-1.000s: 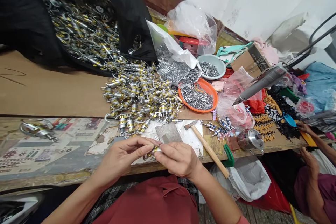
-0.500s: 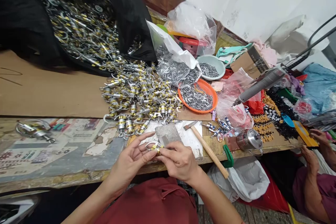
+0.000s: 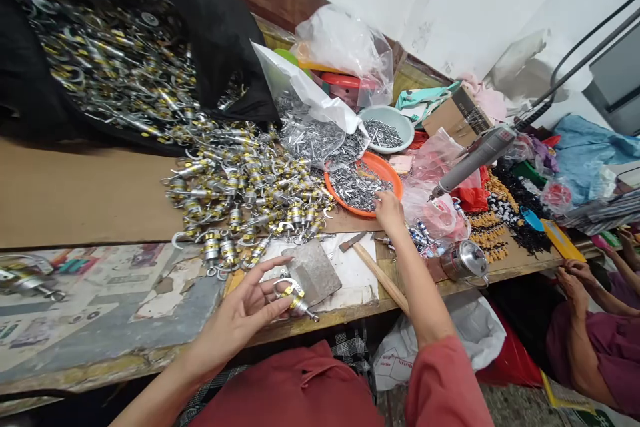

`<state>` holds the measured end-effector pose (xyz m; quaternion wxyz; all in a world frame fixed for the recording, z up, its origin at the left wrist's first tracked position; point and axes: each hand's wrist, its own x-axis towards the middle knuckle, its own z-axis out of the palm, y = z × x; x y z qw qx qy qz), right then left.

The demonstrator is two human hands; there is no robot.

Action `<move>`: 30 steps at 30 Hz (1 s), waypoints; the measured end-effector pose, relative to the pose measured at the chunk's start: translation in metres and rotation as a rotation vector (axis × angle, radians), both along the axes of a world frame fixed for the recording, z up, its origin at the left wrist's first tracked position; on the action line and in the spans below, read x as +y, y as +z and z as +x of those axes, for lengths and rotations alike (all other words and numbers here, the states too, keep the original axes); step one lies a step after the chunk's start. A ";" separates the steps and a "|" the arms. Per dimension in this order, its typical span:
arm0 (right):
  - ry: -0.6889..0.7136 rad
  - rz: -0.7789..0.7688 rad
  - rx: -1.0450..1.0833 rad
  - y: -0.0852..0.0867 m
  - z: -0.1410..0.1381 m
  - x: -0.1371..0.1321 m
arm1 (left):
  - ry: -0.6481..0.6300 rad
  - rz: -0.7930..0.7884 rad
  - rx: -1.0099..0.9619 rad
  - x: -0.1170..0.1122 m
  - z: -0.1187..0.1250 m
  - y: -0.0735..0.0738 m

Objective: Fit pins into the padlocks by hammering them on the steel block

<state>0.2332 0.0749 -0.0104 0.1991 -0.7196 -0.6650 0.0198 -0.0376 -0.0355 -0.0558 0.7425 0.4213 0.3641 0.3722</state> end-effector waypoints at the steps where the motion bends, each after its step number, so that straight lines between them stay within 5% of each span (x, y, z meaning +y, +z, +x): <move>1: -0.007 -0.032 -0.024 -0.004 0.002 0.009 | -0.017 -0.001 0.002 0.001 0.000 0.000; 7: -0.027 -0.140 -0.119 -0.027 -0.012 0.031 | -0.092 -0.021 0.021 0.003 -0.005 0.002; 16: -0.146 -0.111 -0.135 -0.022 0.011 0.027 | -0.173 -0.117 -0.016 0.011 -0.009 0.012; 30: -0.082 -0.138 -0.151 -0.028 -0.003 0.035 | -0.057 -0.103 -0.037 0.010 -0.007 0.009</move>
